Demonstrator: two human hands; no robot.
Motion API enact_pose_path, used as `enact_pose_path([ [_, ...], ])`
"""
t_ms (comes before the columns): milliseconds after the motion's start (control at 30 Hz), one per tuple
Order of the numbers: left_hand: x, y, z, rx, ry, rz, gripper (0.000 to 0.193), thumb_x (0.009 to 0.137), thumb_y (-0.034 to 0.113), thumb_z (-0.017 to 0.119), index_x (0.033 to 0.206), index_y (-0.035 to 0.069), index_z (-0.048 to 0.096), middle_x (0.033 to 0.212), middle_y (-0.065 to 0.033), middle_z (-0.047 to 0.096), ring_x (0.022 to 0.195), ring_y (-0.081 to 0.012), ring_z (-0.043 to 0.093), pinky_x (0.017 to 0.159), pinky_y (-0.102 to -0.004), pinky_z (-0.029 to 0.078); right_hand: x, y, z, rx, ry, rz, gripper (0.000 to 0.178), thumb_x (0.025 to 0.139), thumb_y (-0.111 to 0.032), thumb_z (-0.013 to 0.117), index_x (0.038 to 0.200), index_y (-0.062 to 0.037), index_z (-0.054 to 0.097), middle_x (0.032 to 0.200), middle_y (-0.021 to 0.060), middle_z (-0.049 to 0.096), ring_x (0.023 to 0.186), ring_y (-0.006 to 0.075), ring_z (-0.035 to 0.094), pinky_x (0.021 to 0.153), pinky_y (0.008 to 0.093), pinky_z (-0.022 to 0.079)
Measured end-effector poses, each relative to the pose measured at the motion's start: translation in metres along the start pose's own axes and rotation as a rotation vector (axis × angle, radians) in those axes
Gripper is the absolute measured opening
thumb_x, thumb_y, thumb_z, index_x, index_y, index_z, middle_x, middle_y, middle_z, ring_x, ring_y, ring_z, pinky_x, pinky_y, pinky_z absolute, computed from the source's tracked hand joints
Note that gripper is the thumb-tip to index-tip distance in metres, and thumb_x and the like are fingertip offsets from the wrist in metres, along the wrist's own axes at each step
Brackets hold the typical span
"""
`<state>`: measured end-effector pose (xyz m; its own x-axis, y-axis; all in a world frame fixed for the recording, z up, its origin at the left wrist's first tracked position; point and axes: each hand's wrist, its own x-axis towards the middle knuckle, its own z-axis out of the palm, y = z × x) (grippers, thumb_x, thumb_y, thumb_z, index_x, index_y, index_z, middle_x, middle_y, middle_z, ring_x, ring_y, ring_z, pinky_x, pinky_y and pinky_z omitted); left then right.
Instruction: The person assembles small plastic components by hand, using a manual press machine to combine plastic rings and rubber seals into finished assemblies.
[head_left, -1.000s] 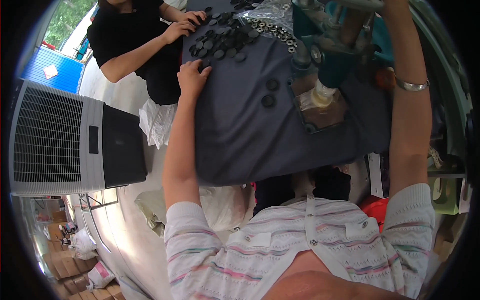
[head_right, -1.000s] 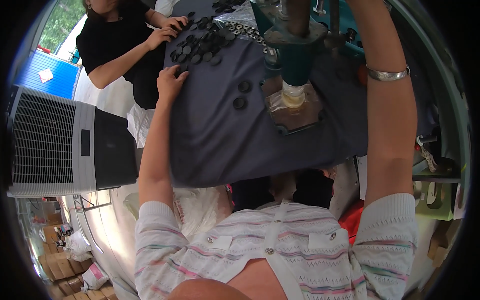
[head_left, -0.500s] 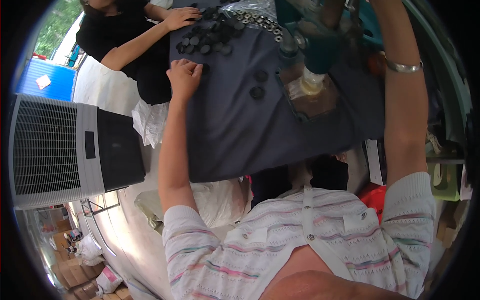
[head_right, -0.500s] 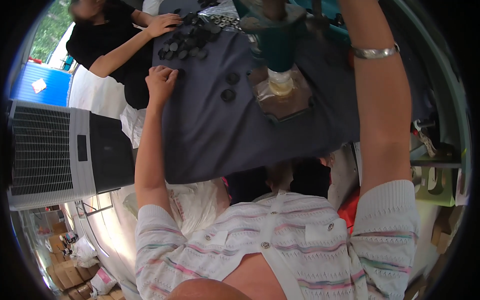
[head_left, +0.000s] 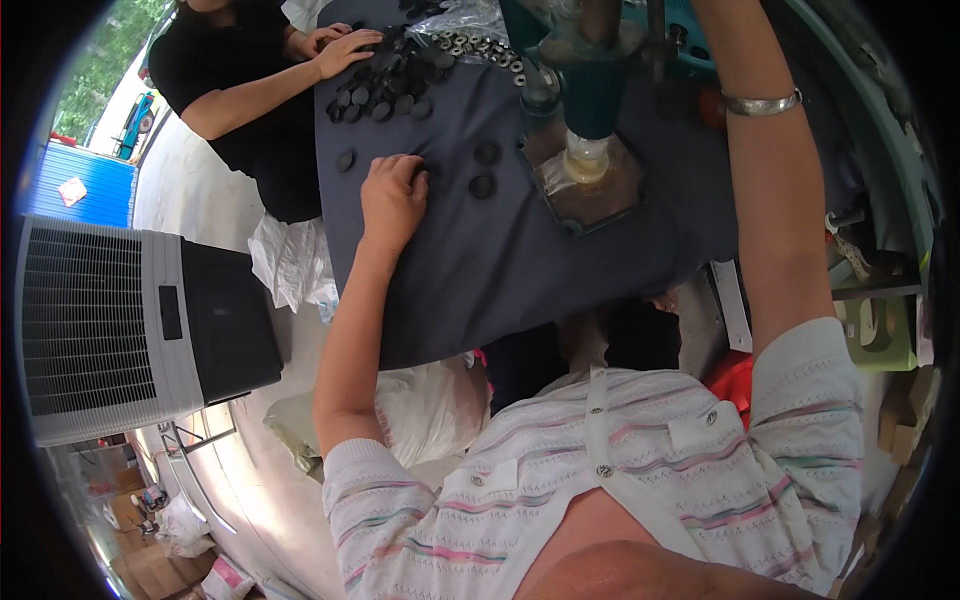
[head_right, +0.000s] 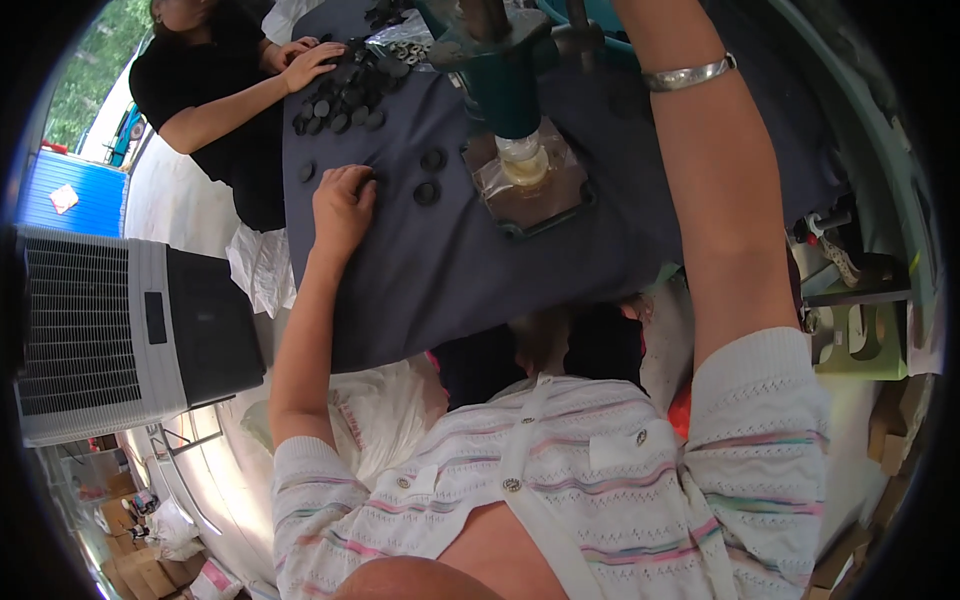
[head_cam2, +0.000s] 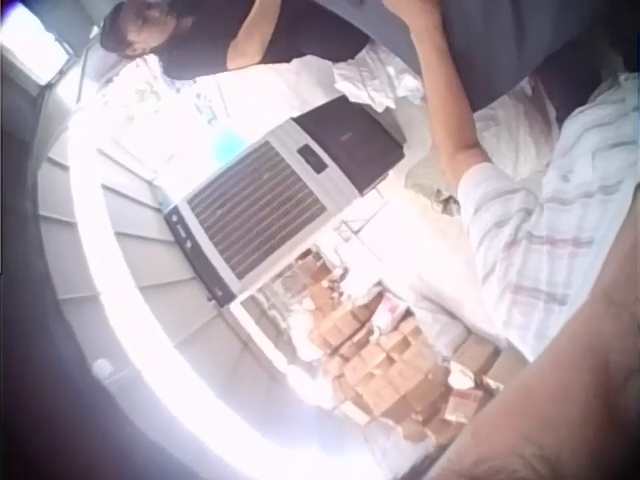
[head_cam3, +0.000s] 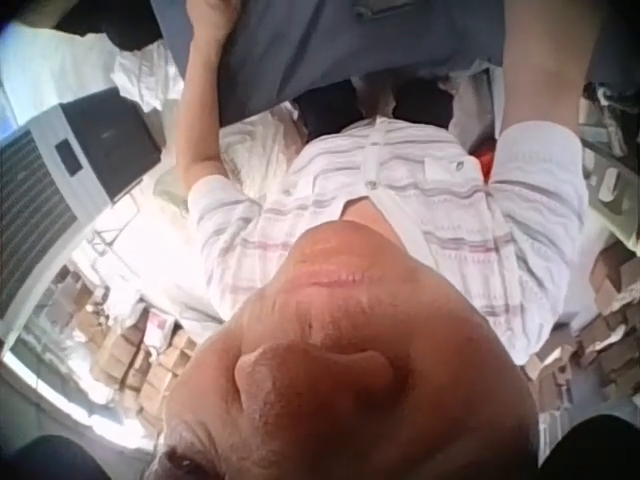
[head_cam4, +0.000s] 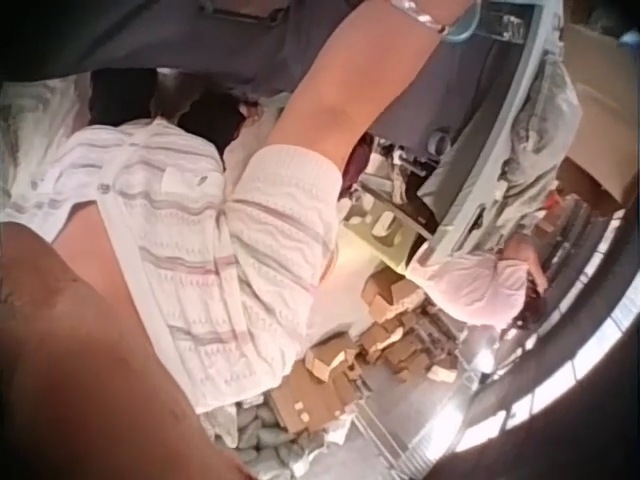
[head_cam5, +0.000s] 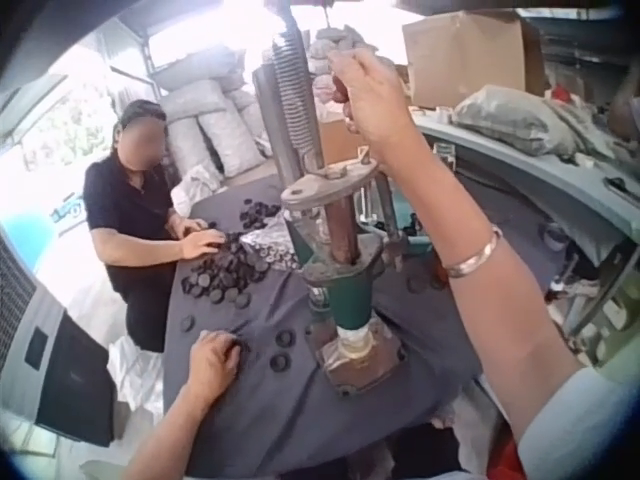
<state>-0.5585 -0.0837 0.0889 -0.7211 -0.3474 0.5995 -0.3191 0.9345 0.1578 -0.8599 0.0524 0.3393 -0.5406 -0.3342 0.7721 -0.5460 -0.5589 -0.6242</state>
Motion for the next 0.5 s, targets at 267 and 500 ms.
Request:
enact_pose_path([
  [267,0.024,0.059,-0.007,-0.182,0.105,-0.076,0.033,0.081,0.018,0.069,0.108,0.001,0.063,0.095,-0.0146,0.066,0.088,-0.0331,0.06,0.078,-0.043,0.048,-0.001,-0.007,-0.003,0.054,-0.044,0.06,0.021,0.096,-0.03,0.053,0.089,-0.0105,0.056,0.07,-0.0016,0.048,0.05,0.0035,0.038,0.04,0.0184,0.029],
  [500,0.018,0.13,0.024,-0.68,-0.141,-0.155,0.091,0.073,0.045,0.078,0.143,0.005,0.037,0.129,-0.0265,0.052,0.114,-0.0364,0.054,0.093,-0.0402,0.045,-0.015,-0.008,-0.012,0.404,-0.142,0.384,0.021,0.097,-0.035,0.055,0.104,-0.0155,0.055,0.067,-0.0015,0.045,0.045,0.0058,0.033,0.038,0.0197,0.026],
])
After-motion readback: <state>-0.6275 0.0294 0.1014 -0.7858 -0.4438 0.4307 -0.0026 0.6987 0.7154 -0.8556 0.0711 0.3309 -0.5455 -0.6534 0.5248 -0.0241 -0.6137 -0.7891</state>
